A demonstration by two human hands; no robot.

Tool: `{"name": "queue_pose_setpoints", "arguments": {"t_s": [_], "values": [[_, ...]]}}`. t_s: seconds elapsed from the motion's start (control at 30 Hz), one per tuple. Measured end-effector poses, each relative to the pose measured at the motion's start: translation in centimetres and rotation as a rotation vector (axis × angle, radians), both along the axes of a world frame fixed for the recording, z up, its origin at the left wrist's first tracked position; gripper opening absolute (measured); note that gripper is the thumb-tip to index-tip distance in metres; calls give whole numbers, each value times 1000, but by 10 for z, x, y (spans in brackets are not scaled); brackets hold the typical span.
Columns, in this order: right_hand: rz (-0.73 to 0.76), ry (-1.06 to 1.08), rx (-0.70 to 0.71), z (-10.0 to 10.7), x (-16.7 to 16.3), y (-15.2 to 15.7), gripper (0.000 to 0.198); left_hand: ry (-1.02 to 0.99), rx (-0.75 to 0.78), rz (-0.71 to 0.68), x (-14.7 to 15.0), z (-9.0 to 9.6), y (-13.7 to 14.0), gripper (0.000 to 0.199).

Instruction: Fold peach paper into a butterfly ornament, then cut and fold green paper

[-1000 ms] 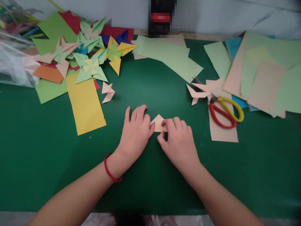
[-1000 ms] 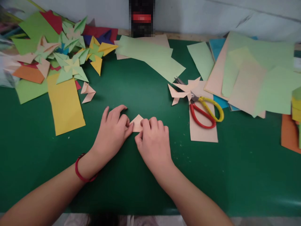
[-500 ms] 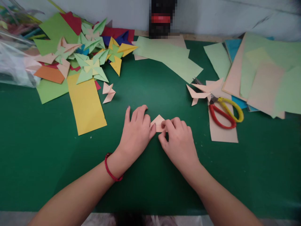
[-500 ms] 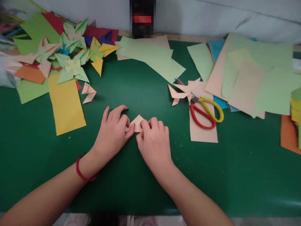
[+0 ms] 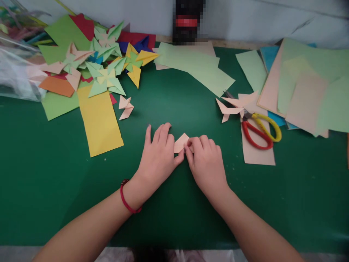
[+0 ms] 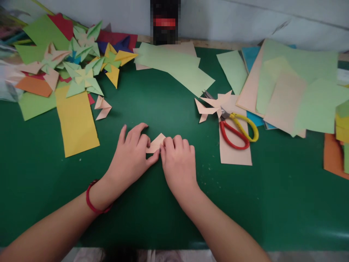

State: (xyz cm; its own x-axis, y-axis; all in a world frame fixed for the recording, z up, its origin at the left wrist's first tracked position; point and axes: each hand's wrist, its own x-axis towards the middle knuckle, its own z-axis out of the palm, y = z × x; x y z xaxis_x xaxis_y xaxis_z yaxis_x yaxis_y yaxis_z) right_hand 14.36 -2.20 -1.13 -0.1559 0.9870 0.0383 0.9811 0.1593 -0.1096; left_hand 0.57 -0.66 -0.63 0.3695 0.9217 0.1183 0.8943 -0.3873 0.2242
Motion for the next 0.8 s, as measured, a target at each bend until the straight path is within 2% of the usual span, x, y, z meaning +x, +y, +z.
{"name": "queue_pose_setpoints", "arguments": {"t_s": [0.8], "values": [[1,80,18,0,1,1,17,8,-20,-5,-1,1,-2,23]]}}
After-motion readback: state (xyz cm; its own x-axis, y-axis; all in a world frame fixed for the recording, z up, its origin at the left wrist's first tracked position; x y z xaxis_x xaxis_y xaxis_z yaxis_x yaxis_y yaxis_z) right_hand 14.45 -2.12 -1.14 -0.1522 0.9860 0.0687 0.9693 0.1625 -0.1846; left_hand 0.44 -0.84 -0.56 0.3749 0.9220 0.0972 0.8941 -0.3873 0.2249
